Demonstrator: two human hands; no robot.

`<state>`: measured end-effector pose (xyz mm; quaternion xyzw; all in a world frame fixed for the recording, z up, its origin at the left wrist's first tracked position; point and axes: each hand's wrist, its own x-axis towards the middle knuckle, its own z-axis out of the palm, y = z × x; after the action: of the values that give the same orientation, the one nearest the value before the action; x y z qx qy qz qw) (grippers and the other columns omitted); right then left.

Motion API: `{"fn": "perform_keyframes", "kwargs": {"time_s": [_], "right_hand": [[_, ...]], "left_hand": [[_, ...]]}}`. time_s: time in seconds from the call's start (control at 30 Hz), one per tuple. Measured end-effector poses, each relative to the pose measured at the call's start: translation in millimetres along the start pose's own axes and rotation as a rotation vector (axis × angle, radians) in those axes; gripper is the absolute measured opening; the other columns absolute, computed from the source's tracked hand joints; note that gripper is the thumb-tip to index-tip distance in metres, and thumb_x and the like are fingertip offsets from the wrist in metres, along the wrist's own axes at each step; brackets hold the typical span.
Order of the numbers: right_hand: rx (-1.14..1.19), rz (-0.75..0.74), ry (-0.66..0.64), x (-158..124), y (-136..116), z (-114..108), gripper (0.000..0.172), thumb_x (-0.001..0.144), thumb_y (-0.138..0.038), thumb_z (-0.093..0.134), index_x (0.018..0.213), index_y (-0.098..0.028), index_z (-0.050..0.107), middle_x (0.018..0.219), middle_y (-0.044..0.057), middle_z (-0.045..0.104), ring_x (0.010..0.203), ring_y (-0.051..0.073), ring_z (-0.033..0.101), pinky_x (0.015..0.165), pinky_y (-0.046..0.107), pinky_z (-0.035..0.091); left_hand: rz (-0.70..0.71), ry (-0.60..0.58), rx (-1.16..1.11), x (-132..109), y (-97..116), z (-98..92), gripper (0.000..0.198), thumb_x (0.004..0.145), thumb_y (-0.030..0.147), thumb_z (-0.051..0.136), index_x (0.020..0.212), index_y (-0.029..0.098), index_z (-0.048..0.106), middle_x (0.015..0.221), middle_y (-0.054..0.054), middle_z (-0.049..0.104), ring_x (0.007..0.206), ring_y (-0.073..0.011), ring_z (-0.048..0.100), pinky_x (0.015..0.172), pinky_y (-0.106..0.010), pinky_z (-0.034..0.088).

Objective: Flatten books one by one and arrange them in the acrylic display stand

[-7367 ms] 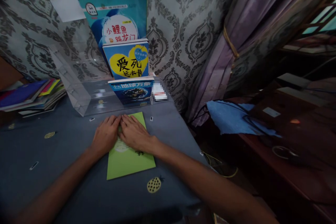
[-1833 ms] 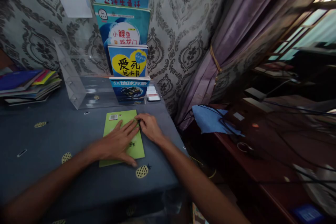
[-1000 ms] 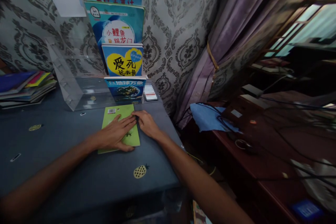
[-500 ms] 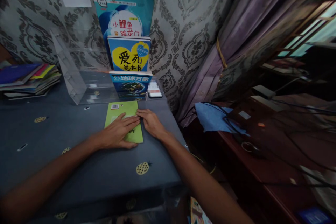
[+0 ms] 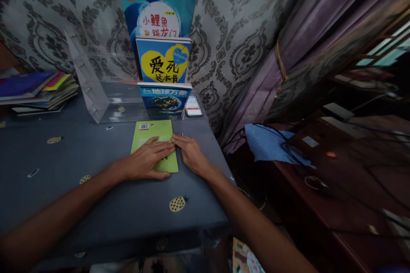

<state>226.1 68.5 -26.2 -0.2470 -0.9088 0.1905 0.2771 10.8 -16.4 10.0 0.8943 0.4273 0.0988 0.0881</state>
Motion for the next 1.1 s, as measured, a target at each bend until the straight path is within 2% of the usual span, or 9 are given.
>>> {"fn": "perform_keyframes", "kwargs": {"time_s": [0.23,0.43,0.57,0.7,0.87,1.1], "right_hand": [[0.024,-0.018,0.015,0.4,-3.1,-1.8,0.058,0.084,-0.001,0.045,0.134,-0.023,0.065,0.138,0.009,0.066,0.131,0.024,0.060,0.113,0.051,0.047],[0.014,-0.005,0.019,-0.7,-6.2,-3.2,0.057,0.084,-0.001,0.044,0.132,-0.021,0.066,0.137,0.011,0.066,0.130,0.026,0.061,0.111,0.053,0.049],[0.022,-0.008,0.008,-4.1,-8.5,-3.3,0.059,0.082,0.000,0.045,0.131,-0.024,0.068,0.136,0.008,0.067,0.130,0.025,0.060,0.112,0.051,0.049],[0.009,-0.011,0.011,-9.6,-11.8,-3.9,0.057,0.084,-0.001,0.045,0.132,-0.023,0.067,0.136,0.010,0.067,0.129,0.026,0.061,0.111,0.051,0.049],[-0.016,-0.016,-0.005,-11.4,-13.2,-4.0,0.059,0.082,0.000,0.045,0.133,-0.020,0.066,0.137,0.012,0.066,0.131,0.026,0.060,0.111,0.050,0.049],[-0.012,-0.001,0.006,-15.7,-16.7,-4.4,0.058,0.083,-0.001,0.045,0.133,-0.023,0.066,0.137,0.009,0.066,0.131,0.025,0.060,0.111,0.051,0.049]], "left_hand": [[0.032,0.025,0.015,-0.6,-2.6,3.2,0.075,0.091,0.064,0.054,0.149,0.017,0.045,0.155,-0.017,0.047,0.143,-0.0308,0.046,0.122,-0.055,0.022],[0.050,0.045,0.039,-1.1,-2.3,3.8,0.073,0.092,0.063,0.053,0.145,0.013,0.050,0.152,-0.018,0.051,0.140,-0.0295,0.049,0.121,-0.050,0.026],[0.094,0.078,0.033,-0.8,-1.1,2.6,0.066,0.094,0.060,0.052,0.143,0.016,0.053,0.148,-0.015,0.056,0.136,-0.0294,0.053,0.117,-0.050,0.031],[0.121,0.109,0.024,-0.3,2.0,1.2,0.059,0.095,0.055,0.053,0.138,0.015,0.057,0.139,-0.015,0.063,0.128,-0.0285,0.059,0.113,-0.048,0.037],[0.118,0.109,0.021,-0.4,4.9,0.3,0.057,0.095,0.053,0.055,0.136,0.014,0.059,0.138,-0.016,0.064,0.126,-0.0295,0.060,0.110,-0.048,0.039],[0.137,0.112,0.000,-1.5,8.6,-1.5,0.050,0.097,0.048,0.052,0.133,0.015,0.062,0.133,-0.016,0.066,0.122,-0.0288,0.062,0.108,-0.049,0.041]]}}
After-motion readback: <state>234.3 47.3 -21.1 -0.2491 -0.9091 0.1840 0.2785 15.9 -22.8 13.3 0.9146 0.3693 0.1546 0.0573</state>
